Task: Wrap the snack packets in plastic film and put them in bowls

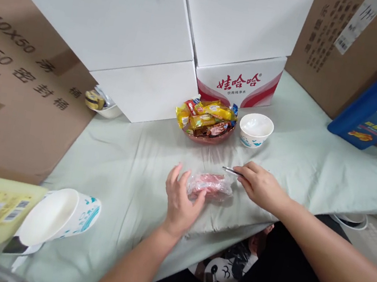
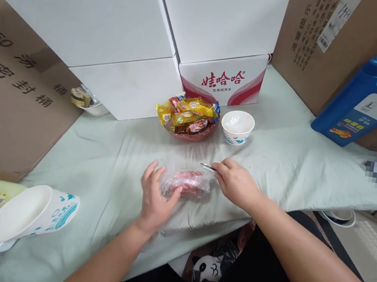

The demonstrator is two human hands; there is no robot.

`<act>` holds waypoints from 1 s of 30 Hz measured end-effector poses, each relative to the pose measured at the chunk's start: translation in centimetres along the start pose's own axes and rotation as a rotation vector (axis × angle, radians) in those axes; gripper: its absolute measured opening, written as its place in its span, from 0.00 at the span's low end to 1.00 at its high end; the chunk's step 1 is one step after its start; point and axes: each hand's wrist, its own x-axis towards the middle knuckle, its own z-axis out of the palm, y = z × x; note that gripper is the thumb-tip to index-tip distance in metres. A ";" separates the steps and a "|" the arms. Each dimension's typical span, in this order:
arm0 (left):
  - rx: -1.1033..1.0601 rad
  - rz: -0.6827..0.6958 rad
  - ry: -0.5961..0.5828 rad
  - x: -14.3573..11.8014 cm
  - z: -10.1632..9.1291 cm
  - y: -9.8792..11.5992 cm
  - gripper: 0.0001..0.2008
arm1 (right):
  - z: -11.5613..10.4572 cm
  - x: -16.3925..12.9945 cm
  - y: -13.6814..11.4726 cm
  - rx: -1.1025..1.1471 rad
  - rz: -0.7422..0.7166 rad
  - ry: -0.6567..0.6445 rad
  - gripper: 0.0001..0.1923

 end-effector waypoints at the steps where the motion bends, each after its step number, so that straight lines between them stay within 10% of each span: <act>1: -0.032 -0.015 -0.041 0.1 0.1 -0.1 0.19 | 0.1 -0.1 -0.4 0.029 -0.034 0.009 0.16; 8: -0.066 0.209 -0.093 -0.6 0.2 0.7 0.11 | 1.5 -0.5 -4.1 0.110 -0.240 0.016 0.17; 16: -0.165 -0.044 -0.072 -0.3 0.4 0.2 0.20 | -2.0 -0.5 1.4 -0.193 -0.092 -0.308 0.14; 20: -0.291 -0.355 -0.121 0.9 -0.7 -2.7 0.08 | -3.2 -0.6 5.0 -0.412 0.251 -0.227 0.13; 23: -0.327 -0.566 0.140 2.0 -2.0 -5.1 0.06 | -2.8 -0.3 4.0 -0.295 0.219 -0.023 0.14; 27: -0.251 -0.335 0.389 2.5 -2.8 -5.4 0.10 | -1.0 0.2 0.8 0.083 0.050 0.079 0.16; 30: -0.083 -0.023 0.080 2.0 -2.3 -4.1 0.15 | 0.6 0.3 -0.3 0.140 0.011 -0.012 0.20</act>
